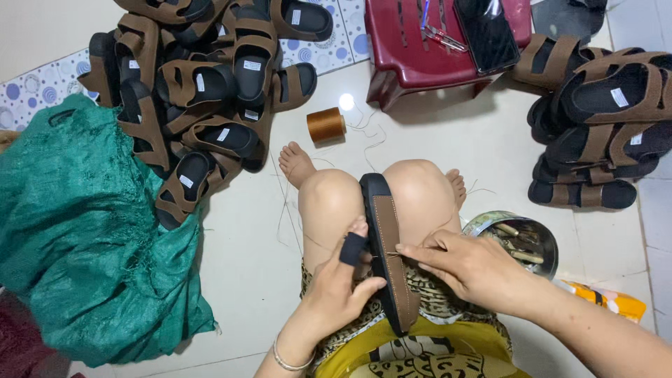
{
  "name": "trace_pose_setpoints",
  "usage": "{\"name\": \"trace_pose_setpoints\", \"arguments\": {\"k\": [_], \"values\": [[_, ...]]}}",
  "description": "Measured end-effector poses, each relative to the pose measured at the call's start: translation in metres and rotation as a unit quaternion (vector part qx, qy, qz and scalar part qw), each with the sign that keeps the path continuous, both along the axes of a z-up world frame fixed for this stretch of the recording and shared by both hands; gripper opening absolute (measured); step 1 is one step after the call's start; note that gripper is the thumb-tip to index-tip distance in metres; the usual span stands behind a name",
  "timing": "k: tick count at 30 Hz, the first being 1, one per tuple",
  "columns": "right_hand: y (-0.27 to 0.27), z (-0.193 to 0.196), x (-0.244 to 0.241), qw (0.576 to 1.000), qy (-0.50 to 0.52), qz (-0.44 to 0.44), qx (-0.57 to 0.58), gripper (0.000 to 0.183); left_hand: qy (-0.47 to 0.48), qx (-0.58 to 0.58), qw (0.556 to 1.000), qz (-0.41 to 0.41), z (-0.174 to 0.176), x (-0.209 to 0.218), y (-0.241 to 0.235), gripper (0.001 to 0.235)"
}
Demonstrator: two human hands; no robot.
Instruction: The person sits on the floor and sews the strap of a brown sandal using a needle and thread. They repeatedly pull the thread through the sandal strap and adjust the sandal on their lap while surrounded by other sandals.
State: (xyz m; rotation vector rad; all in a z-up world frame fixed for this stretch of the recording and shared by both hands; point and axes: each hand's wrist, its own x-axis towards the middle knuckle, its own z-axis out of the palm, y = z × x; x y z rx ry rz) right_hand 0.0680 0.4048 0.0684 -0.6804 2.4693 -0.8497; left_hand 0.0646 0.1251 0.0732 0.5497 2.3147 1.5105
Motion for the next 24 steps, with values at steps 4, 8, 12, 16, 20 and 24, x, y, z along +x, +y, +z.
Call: {"name": "trace_pose_setpoints", "arguments": {"k": [4, 8, 12, 16, 20, 24], "values": [[-0.001, -0.002, -0.002, 0.999, 0.014, 0.014, 0.040, 0.045, -0.026, -0.093, 0.993, -0.067, 0.000, -0.001, 0.001, 0.087], [-0.002, -0.002, -0.005, 0.997, 0.003, 0.030, 0.066, 0.049, -0.043, -0.130, 0.988, -0.073, -0.012, -0.002, -0.001, 0.099], [-0.008, 0.009, -0.008, 0.995, 0.003, 0.034, 0.094, 0.049, -0.009, -0.102, 0.993, -0.055, -0.021, 0.001, -0.001, 0.098], [-0.015, 0.014, -0.005, 0.989, 0.054, 0.038, 0.135, 0.052, 0.023, -0.088, 0.995, -0.035, -0.029, 0.004, 0.000, 0.097], [-0.025, 0.024, -0.015, 0.970, 0.006, 0.110, 0.216, 0.071, 0.107, -0.057, 0.993, -0.008, -0.036, 0.005, 0.003, 0.091], [-0.043, 0.003, -0.021, 0.979, 0.078, 0.092, 0.161, 0.031, 0.132, -0.057, 0.990, -0.004, -0.046, 0.003, 0.002, 0.092]]}}
